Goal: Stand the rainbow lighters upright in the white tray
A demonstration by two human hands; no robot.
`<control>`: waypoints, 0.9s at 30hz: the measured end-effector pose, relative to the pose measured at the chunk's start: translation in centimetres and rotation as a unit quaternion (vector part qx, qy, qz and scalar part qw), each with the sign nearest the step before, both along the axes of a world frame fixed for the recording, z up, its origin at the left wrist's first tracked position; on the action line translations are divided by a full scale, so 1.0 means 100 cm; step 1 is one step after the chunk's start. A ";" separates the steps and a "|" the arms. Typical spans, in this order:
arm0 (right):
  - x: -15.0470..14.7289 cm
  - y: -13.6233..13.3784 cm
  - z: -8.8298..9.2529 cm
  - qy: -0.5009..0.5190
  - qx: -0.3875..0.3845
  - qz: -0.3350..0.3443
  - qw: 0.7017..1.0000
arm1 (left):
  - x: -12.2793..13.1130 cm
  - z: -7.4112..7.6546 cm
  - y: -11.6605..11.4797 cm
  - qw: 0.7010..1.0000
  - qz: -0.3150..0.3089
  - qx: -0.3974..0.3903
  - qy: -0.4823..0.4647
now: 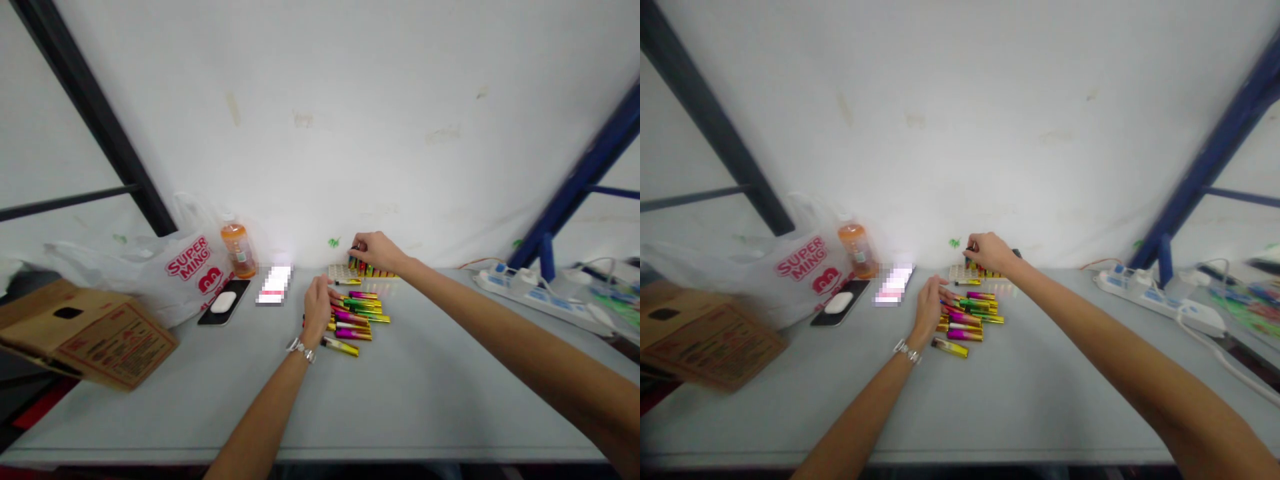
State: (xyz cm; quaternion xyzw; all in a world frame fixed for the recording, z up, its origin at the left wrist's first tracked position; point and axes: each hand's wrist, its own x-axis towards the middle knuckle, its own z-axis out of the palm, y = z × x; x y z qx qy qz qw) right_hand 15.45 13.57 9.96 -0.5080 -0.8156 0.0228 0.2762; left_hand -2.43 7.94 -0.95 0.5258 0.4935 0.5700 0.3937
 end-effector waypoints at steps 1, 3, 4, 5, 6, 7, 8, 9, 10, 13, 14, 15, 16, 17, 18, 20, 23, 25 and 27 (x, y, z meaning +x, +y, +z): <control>0.000 0.007 -0.001 -0.017 0.004 -0.025 1.000 | -0.001 -0.001 0.001 1.000 0.004 0.012 0.020; -0.002 0.019 -0.005 -0.051 0.010 -0.063 0.997 | -0.001 -0.004 0.001 0.997 0.012 0.033 0.062; -0.003 0.024 -0.008 -0.069 0.011 -0.075 0.995 | -0.002 -0.005 0.002 0.996 0.016 0.042 0.082; -0.004 0.028 -0.012 -0.088 0.012 -0.083 0.993 | -0.002 -0.006 0.002 0.994 0.019 0.049 0.099; -0.005 0.031 -0.015 -0.106 0.011 -0.088 0.990 | -0.002 -0.007 0.003 0.992 0.021 0.054 0.113; -0.006 0.034 -0.019 -0.123 0.011 -0.093 0.988 | -0.002 -0.008 0.003 0.991 0.022 0.057 0.123; -0.007 0.036 -0.023 -0.136 0.010 -0.097 0.986 | -0.002 -0.009 0.003 0.990 0.022 0.058 0.129; -0.007 0.038 -0.027 -0.147 0.011 -0.102 0.984 | -0.002 -0.009 0.004 0.989 0.022 0.057 0.133; -0.007 0.040 -0.031 -0.156 0.012 -0.106 0.982 | -0.002 -0.010 0.004 0.989 0.020 0.056 0.135; -0.006 0.044 -0.039 -0.172 0.008 -0.114 0.978 | -0.001 -0.010 0.004 0.988 0.019 0.058 0.138; -0.006 0.045 -0.041 -0.177 0.005 -0.117 0.977 | -0.001 -0.010 0.004 0.988 0.019 0.061 0.140; -0.005 0.045 -0.042 -0.181 0.002 -0.120 0.976 | 0.000 -0.010 0.004 0.988 0.021 0.064 0.142; -0.005 0.045 -0.042 -0.186 -0.001 -0.124 0.975 | 0.000 -0.010 0.004 0.987 0.022 0.065 0.143; -0.005 0.045 -0.043 -0.191 -0.002 -0.128 0.973 | 0.000 -0.009 0.004 0.987 0.024 0.065 0.145; -0.005 0.045 -0.043 -0.196 -0.001 -0.132 0.972 | 0.000 -0.009 0.004 0.987 0.024 0.065 0.147; -0.006 0.044 -0.043 -0.206 0.006 -0.131 0.970 | 0.000 -0.009 0.004 0.987 0.023 0.064 0.149; -0.008 0.043 -0.044 -0.217 0.014 -0.128 0.968 | 0.000 -0.009 0.003 0.986 0.023 0.062 0.150; -0.009 0.043 -0.045 -0.218 0.011 -0.132 0.967 | 0.000 -0.008 0.003 0.987 0.023 0.059 0.151; -0.010 0.044 -0.046 -0.217 0.009 -0.136 0.967 | 0.000 -0.008 0.003 0.987 0.022 0.058 0.151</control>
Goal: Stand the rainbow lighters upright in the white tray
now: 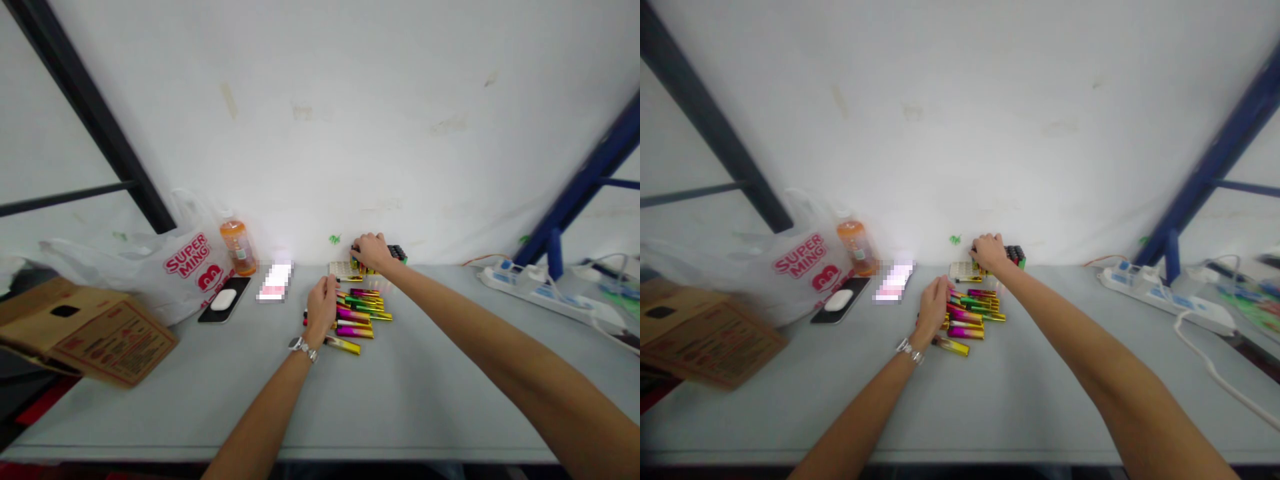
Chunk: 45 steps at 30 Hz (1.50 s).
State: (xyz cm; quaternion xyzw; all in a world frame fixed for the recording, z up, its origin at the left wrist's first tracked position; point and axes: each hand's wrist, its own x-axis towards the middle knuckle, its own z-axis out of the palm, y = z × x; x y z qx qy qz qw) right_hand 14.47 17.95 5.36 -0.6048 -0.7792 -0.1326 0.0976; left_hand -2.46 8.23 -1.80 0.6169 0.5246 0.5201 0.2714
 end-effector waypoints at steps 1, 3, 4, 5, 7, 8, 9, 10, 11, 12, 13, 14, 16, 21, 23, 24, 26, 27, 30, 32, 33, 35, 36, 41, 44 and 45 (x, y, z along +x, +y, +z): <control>0.000 0.000 -0.001 0.002 0.002 0.000 1.000 | 0.000 0.000 0.000 1.000 -0.001 0.000 0.001; 0.000 0.000 -0.002 0.007 0.008 0.003 1.000 | 0.000 0.000 0.001 1.000 0.000 0.001 0.003; 0.001 0.000 -0.003 0.010 0.009 0.006 1.000 | 0.001 -0.001 0.001 1.000 0.002 0.000 0.004; 0.001 -0.001 -0.004 0.012 0.007 0.008 1.000 | 0.001 -0.001 0.001 1.000 0.003 -0.001 0.005; 0.001 -0.001 -0.005 0.017 0.000 0.010 1.000 | 0.001 -0.001 0.001 1.000 0.003 -0.005 0.004; 0.000 -0.001 -0.006 0.019 -0.005 0.008 1.000 | 0.001 -0.001 0.001 1.000 0.002 -0.005 0.004; 0.000 -0.001 -0.006 0.021 -0.007 0.005 1.000 | 0.001 -0.001 0.001 1.000 0.001 -0.004 0.004; 0.000 -0.001 -0.006 0.022 -0.007 0.002 1.000 | 0.001 -0.001 0.002 1.000 -0.001 -0.002 0.003; -0.001 -0.002 -0.007 0.024 -0.003 -0.001 1.000 | 0.001 -0.002 0.002 1.000 -0.001 0.000 0.002; -0.002 -0.002 -0.007 0.026 0.003 -0.003 1.000 | 0.001 -0.002 0.002 1.000 0.000 0.001 0.001; -0.002 -0.002 -0.007 0.028 0.010 -0.006 1.000 | 0.001 -0.003 0.002 1.000 0.001 0.001 0.000; -0.002 -0.003 -0.008 0.031 0.018 -0.008 0.999 | 0.001 -0.003 0.003 1.000 0.003 0.000 0.000; -0.003 -0.005 -0.009 0.030 0.031 -0.011 0.999 | 0.001 -0.003 0.003 1.000 0.004 -0.002 -0.001; 0.000 -0.015 -0.015 0.000 0.073 0.008 0.997 | 0.001 -0.002 0.002 1.000 0.002 -0.010 -0.008; 0.001 -0.021 -0.018 -0.002 0.095 0.011 0.995 | 0.001 -0.002 0.002 1.000 0.004 -0.011 -0.008; 0.001 -0.024 -0.019 0.000 0.101 0.012 0.995 | 0.001 -0.001 0.003 1.000 0.005 -0.009 -0.008; 0.003 -0.030 -0.022 0.005 0.101 0.015 0.995 | 0.001 -0.001 0.003 1.000 0.008 -0.007 -0.005; 0.004 -0.033 -0.023 0.007 0.098 0.019 0.995 | 0.001 -0.001 0.003 1.000 0.010 -0.006 -0.001; 0.008 -0.040 -0.027 0.024 0.099 0.021 0.995 | 0.001 -0.002 0.004 1.000 0.014 0.003 0.016; 0.011 -0.045 -0.029 0.038 0.109 0.026 0.993 | 0.001 -0.003 0.004 1.000 0.013 0.011 0.024; 0.012 -0.047 -0.030 0.040 0.108 0.038 0.993 | 0.002 -0.003 0.005 0.999 0.012 0.014 0.026; 0.013 -0.050 -0.031 0.027 0.074 0.082 0.994 | 0.002 -0.003 0.005 0.999 0.011 0.015 0.027; 0.013 -0.051 -0.031 0.012 0.040 0.106 0.993 | 0.002 -0.003 0.005 1.000 0.013 0.014 0.025; 0.004 -0.044 -0.025 -0.059 -0.125 0.118 0.983 | 0.000 -0.002 0.006 1.000 0.022 0.017 0.006; -0.004 -0.040 -0.021 -0.083 -0.163 0.098 0.978 | -0.003 -0.002 0.006 0.999 0.024 0.021 0.002; -0.007 -0.039 -0.019 -0.088 -0.169 0.095 0.977 | -0.004 -0.002 0.007 0.999 0.025 0.021 0.001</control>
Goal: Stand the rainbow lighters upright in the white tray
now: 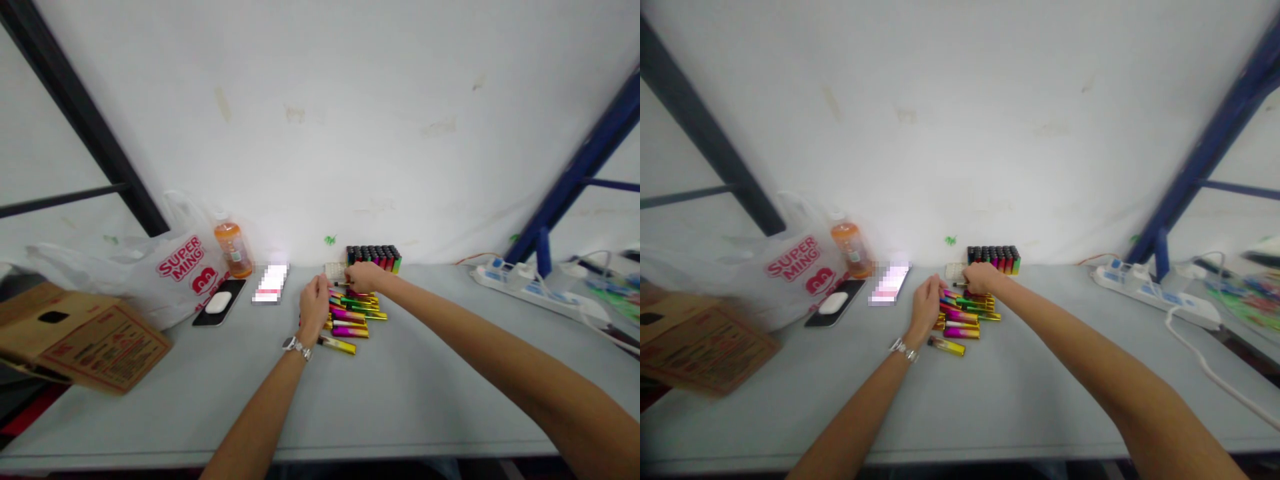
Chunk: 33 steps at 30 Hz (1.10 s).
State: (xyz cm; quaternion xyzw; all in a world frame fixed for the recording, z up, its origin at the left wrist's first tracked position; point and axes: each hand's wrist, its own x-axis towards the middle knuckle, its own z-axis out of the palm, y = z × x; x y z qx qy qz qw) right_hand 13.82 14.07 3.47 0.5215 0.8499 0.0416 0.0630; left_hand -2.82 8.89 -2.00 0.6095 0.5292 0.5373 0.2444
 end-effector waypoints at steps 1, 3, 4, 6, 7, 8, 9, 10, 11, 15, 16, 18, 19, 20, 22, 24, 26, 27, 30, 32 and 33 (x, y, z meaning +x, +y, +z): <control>-0.002 0.001 0.002 -0.003 -0.004 -0.002 1.000 | -0.001 0.000 0.000 1.000 0.001 0.000 0.000; -0.004 0.001 0.004 -0.003 -0.008 -0.006 1.000 | -0.002 0.001 0.000 1.000 0.004 0.003 0.006; -0.004 0.001 0.005 0.003 -0.007 -0.008 1.000 | -0.003 0.002 0.001 1.000 0.006 0.006 0.012; -0.002 0.000 0.007 0.029 0.001 -0.010 1.000 | -0.004 0.004 0.002 0.999 0.016 0.018 0.024; -0.001 -0.002 0.007 0.052 0.009 -0.011 0.999 | -0.005 0.005 0.002 0.999 0.023 0.027 0.025; 0.000 -0.005 0.007 0.084 0.017 -0.012 0.996 | -0.004 0.005 0.003 0.999 0.028 0.037 0.023; 0.001 -0.009 0.006 0.125 0.022 -0.012 0.992 | -0.003 0.006 0.003 0.998 0.030 0.046 0.017; 0.002 -0.014 0.004 0.174 0.022 -0.009 0.985 | -0.002 0.006 0.003 0.998 0.027 0.052 0.007; 0.003 -0.020 0.002 0.228 0.018 -0.005 0.974 | 0.001 0.006 0.002 0.998 0.017 0.055 -0.005; 0.002 -0.045 -0.014 0.445 -0.030 0.029 0.894 | 0.013 0.006 -0.003 0.996 -0.052 0.054 -0.054; 0.001 -0.050 -0.019 0.485 -0.042 0.035 0.873 | 0.015 0.006 -0.004 0.994 -0.066 0.059 -0.058; -0.001 -0.058 -0.027 0.545 -0.052 0.037 0.836 | 0.019 0.007 -0.007 0.993 -0.080 0.072 -0.054; -0.001 -0.061 -0.030 0.566 -0.052 0.033 0.822 | 0.019 0.008 -0.008 0.992 -0.081 0.076 -0.052; -0.001 -0.063 -0.034 0.585 -0.049 0.023 0.809 | 0.020 0.009 -0.010 0.992 -0.082 0.076 -0.052; 0.000 -0.065 -0.039 0.623 -0.040 -0.004 0.781 | 0.019 0.010 -0.012 0.992 -0.090 0.065 -0.059; 0.003 -0.068 -0.044 0.666 -0.026 -0.039 0.745 | 0.020 0.011 -0.014 0.989 -0.115 0.047 -0.080; 0.007 -0.070 -0.047 0.697 -0.007 -0.062 0.714 | 0.021 0.011 -0.016 0.982 -0.153 0.034 -0.109; 0.009 -0.072 -0.049 0.705 0.004 -0.069 0.705 | 0.022 0.010 -0.017 0.977 -0.172 0.027 -0.123; 0.013 -0.077 -0.055 0.705 0.030 -0.086 0.704 | 0.023 0.010 -0.020 0.968 -0.210 0.005 -0.141; 0.014 -0.079 -0.058 0.696 0.043 -0.101 0.709 | 0.023 0.011 -0.023 0.967 -0.216 -0.001 -0.133; 0.014 -0.079 -0.059 0.692 0.050 -0.107 0.713 | 0.022 0.012 -0.024 0.969 -0.215 0.002 -0.123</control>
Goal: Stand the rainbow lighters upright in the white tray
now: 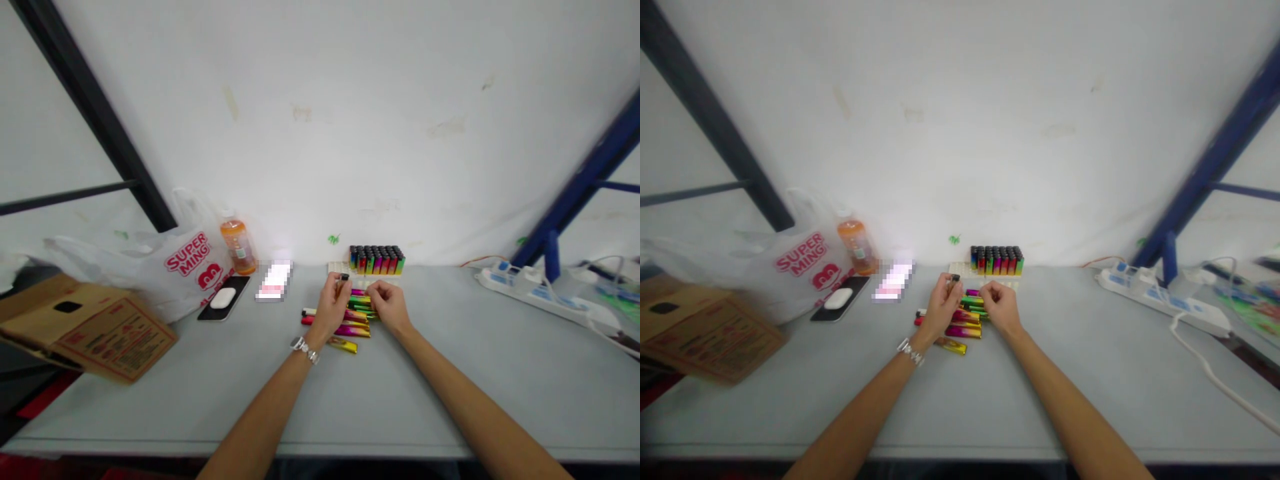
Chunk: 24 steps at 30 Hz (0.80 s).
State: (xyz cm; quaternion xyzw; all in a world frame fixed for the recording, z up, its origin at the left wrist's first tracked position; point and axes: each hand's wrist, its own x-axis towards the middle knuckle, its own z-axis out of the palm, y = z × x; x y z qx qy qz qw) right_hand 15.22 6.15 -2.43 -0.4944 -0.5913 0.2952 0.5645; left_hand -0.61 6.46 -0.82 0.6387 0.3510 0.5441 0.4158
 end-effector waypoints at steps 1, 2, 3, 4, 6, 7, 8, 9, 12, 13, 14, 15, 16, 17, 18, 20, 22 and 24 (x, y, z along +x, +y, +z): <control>0.000 0.000 -0.001 -0.004 0.001 -0.007 1.000 | -0.001 0.001 -0.001 1.000 0.005 0.009 0.013; -0.001 0.000 -0.002 -0.006 0.004 -0.012 1.000 | -0.002 0.002 -0.003 0.999 0.012 0.018 0.029; -0.001 0.000 -0.002 -0.005 0.006 -0.015 1.000 | -0.003 0.003 -0.004 0.998 0.021 0.024 0.046; -0.002 0.000 -0.002 -0.003 0.009 -0.016 1.000 | -0.003 0.004 -0.004 0.997 0.031 0.027 0.062; -0.003 0.000 -0.003 0.000 0.011 -0.015 1.000 | -0.003 0.004 -0.005 0.995 0.051 0.024 0.084; -0.004 0.000 -0.003 0.000 0.011 -0.015 1.000 | -0.003 0.003 -0.005 0.994 0.061 0.020 0.088; -0.004 0.000 -0.003 -0.001 0.010 -0.015 1.000 | -0.003 0.002 -0.004 0.993 0.072 0.018 0.092; -0.004 0.000 -0.004 -0.003 0.009 -0.015 1.000 | -0.002 0.002 -0.004 0.992 0.083 0.018 0.095; -0.004 0.001 -0.005 -0.003 0.003 -0.016 1.000 | -0.001 0.000 -0.002 0.988 0.107 0.024 0.108; -0.003 0.001 -0.006 -0.002 0.001 -0.016 1.000 | -0.001 0.000 -0.001 0.987 0.110 0.026 0.112; -0.003 0.001 -0.007 0.000 0.001 -0.016 1.000 | -0.001 0.000 -0.001 0.987 0.111 0.028 0.115; -0.003 0.002 -0.008 0.001 0.001 -0.016 1.000 | 0.000 0.000 -0.001 0.987 0.110 0.028 0.116; -0.003 0.002 -0.008 0.002 0.002 -0.016 1.000 | 0.000 0.001 -0.001 0.987 0.108 0.028 0.116; -0.003 0.003 -0.009 0.001 0.001 -0.015 1.000 | 0.000 0.001 -0.001 0.987 0.106 0.028 0.117; -0.003 0.003 -0.010 -0.002 0.001 -0.015 1.000 | 0.000 0.001 -0.001 0.987 0.103 0.027 0.117; -0.003 0.004 -0.012 -0.015 0.001 -0.015 1.000 | 0.001 0.001 -0.001 0.988 0.098 0.024 0.117; -0.002 0.005 -0.013 -0.036 0.003 -0.019 0.999 | 0.002 0.001 -0.001 0.989 0.095 0.023 0.111; -0.002 0.005 -0.013 -0.062 0.008 -0.026 0.998 | 0.002 0.001 -0.001 0.990 0.094 0.024 0.104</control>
